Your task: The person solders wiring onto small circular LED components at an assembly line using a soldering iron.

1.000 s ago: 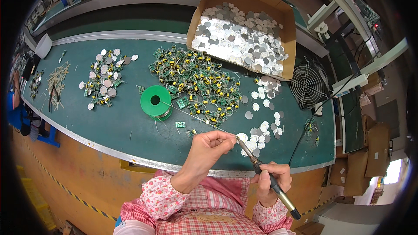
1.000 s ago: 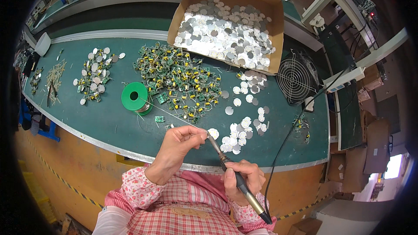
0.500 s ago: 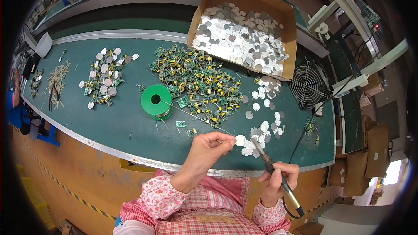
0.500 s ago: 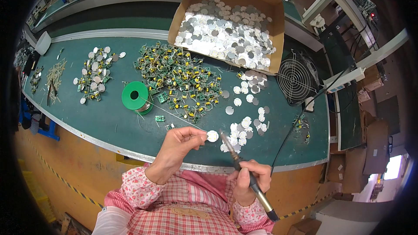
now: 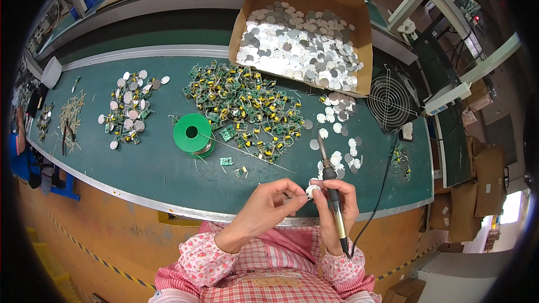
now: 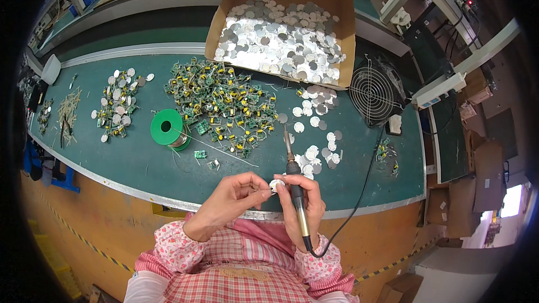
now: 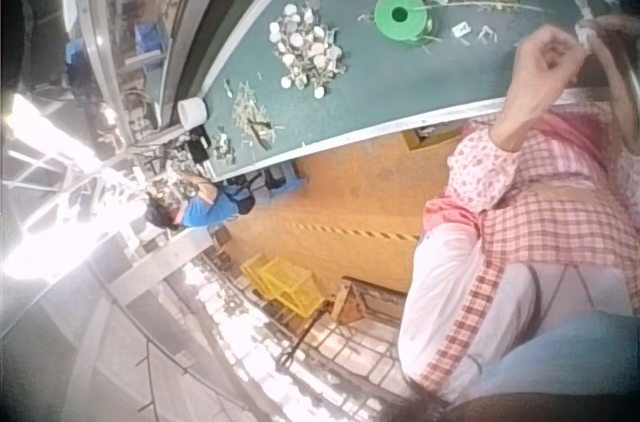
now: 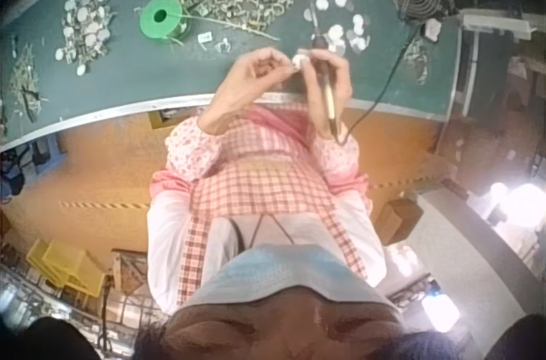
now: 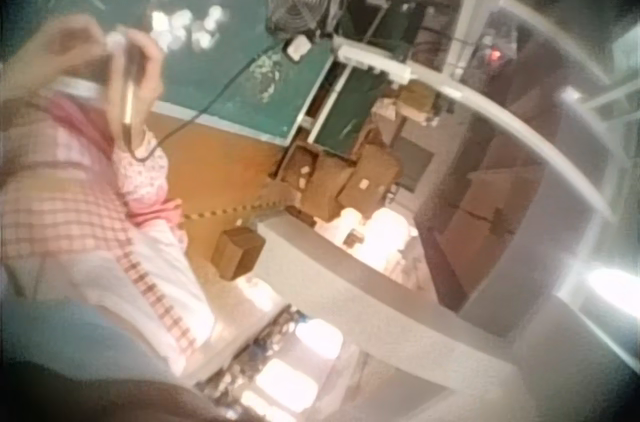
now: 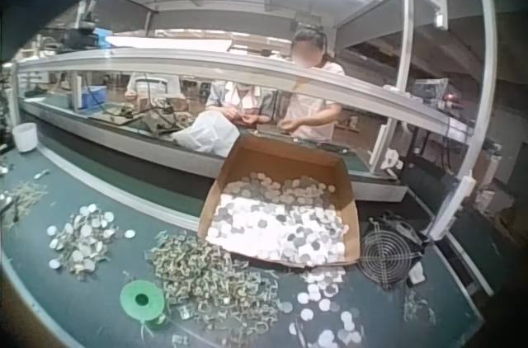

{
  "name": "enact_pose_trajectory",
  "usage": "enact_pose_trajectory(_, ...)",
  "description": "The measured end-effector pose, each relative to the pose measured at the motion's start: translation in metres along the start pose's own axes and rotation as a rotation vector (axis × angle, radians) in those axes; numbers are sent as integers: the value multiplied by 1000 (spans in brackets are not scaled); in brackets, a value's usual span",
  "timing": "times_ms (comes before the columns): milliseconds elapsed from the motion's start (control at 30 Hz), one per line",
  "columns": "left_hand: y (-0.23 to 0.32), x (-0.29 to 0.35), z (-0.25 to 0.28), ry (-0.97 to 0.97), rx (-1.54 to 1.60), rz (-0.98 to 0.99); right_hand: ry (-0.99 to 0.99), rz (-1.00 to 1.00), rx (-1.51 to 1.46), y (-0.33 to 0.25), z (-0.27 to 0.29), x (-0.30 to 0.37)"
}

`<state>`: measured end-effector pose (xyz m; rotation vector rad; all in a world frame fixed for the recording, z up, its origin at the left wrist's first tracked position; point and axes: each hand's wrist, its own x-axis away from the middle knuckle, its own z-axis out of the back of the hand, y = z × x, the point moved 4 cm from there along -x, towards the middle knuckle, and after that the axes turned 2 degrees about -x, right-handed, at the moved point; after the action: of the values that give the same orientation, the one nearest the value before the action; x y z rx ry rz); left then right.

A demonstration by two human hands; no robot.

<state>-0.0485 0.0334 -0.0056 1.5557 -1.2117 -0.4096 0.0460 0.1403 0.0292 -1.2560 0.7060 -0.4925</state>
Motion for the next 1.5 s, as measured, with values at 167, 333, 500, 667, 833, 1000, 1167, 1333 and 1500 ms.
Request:
enact_pose_trajectory(167,3,-1,2,-22,-63,-72,-94,77,32,-6,3,-5)
enact_pose_trajectory(333,8,-1,3,-112,-229,-97,-148,4,25,-5,8,-6)
enact_pose_trajectory(500,11,-2,2,-120,-232,-201,-159,100,10,-5,7,-7)
enact_pose_trajectory(667,5,-1,2,-60,-126,-101,-177,104,15,-5,5,-8)
enact_pose_trajectory(833,4,-3,4,5,-273,-163,-188,113,31,-7,5,-9)
enact_pose_trajectory(1000,9,-1,5,40,-403,-237,-206,101,54,-6,6,-10)
enact_pose_trajectory(1167,7,-3,6,36,-373,-216,-218,127,62,-7,5,-10)
enact_pose_trajectory(1333,4,-4,6,38,-276,-196,-237,151,99,-6,4,-11)
enact_pose_trajectory(1500,-1,-7,12,35,-305,-243,-222,198,175,-10,0,-13)
